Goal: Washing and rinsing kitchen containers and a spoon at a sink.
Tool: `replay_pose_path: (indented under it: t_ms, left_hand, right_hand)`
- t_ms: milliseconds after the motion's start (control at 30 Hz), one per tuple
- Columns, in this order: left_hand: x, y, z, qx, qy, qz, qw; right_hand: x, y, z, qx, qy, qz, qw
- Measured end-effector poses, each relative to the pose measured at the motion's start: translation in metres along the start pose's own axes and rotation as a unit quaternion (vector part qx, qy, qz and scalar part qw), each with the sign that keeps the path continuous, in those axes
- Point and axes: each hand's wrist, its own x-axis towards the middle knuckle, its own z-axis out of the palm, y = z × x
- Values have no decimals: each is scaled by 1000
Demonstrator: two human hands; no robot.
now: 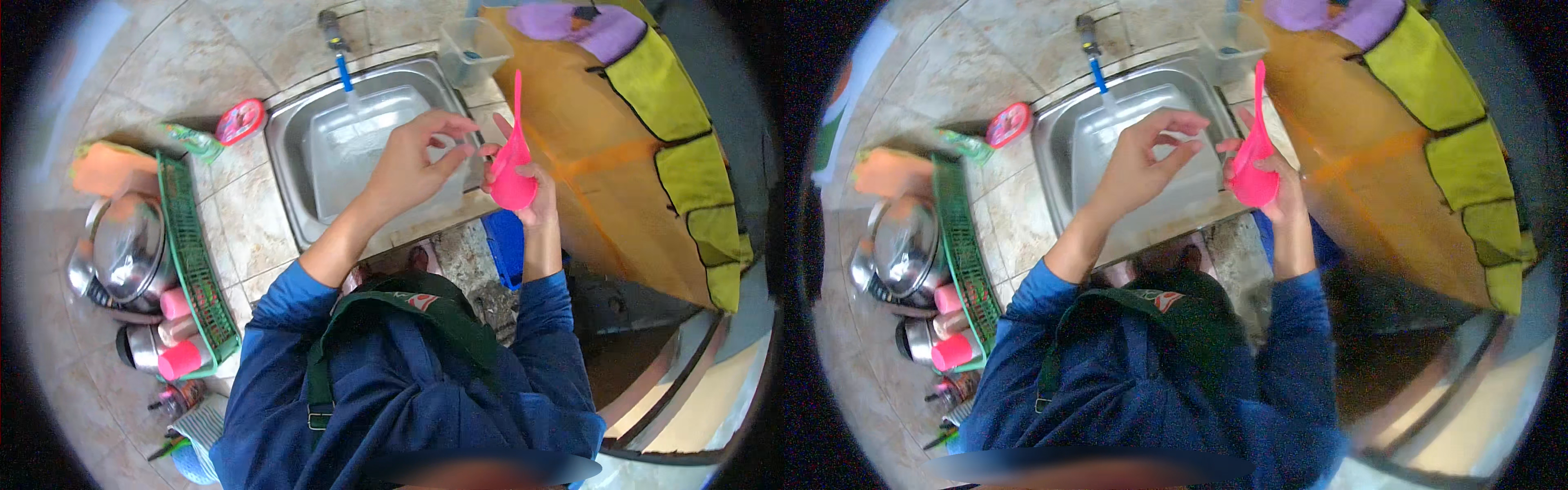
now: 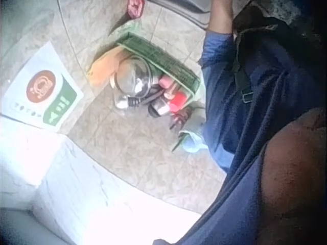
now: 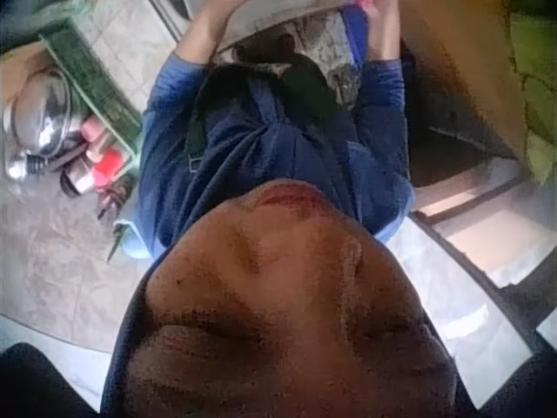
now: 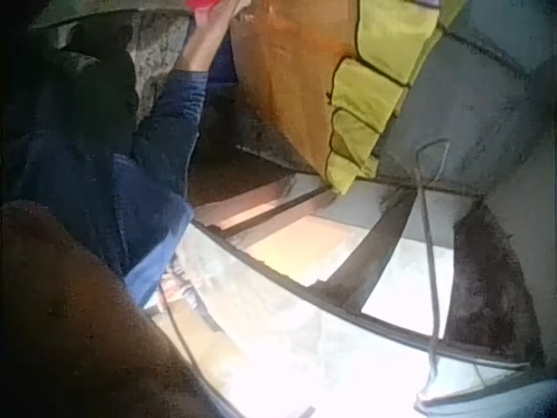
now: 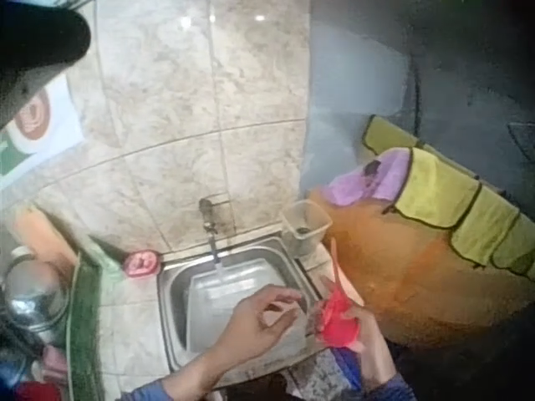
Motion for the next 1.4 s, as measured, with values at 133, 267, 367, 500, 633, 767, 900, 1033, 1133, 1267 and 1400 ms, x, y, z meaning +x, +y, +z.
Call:
replay_pose_path:
  t_ms: [133,267,367,500,633,767,900,1033,1133,1267,1400]
  left_hand:
    - [-2,-8,-30,62,54,59,995]
    - [-12,-47,-65,8,126,-39,991]
    - [-17,-114,-99,3,119,-236,964]
    - [-24,-183,-121,258,302,-118,910]
    - [-41,-216,-179,479,43,-65,874]
    - [-32,-218,-193,458,-171,-182,853]
    - [-43,-253,-181,294,-76,-190,934]
    - [-32,-278,-171,288,-79,-224,928]
    - [-28,-278,-173,270,-30,-195,943]
    - [-2,-281,-162,285,-124,-282,908]
    - [10,-314,-134,319,-16,-116,941]
  right_hand:
    - [33,26,44,-41,-55,87,994]
    - [74,55,68,-121,-87,187,971]
    - [122,90,57,-164,-123,291,935]
    - [182,148,27,-255,-149,383,875]
    - [223,183,31,-478,-221,311,791]
    - [269,186,28,-728,-211,158,632]
    - [295,206,39,-816,-228,66,527]
    - [304,216,3,-737,-187,66,647]
    - [290,224,19,-791,-210,46,573]
    - [264,206,38,-759,-279,-53,586]
    - [211,162,64,-724,-215,-132,642]
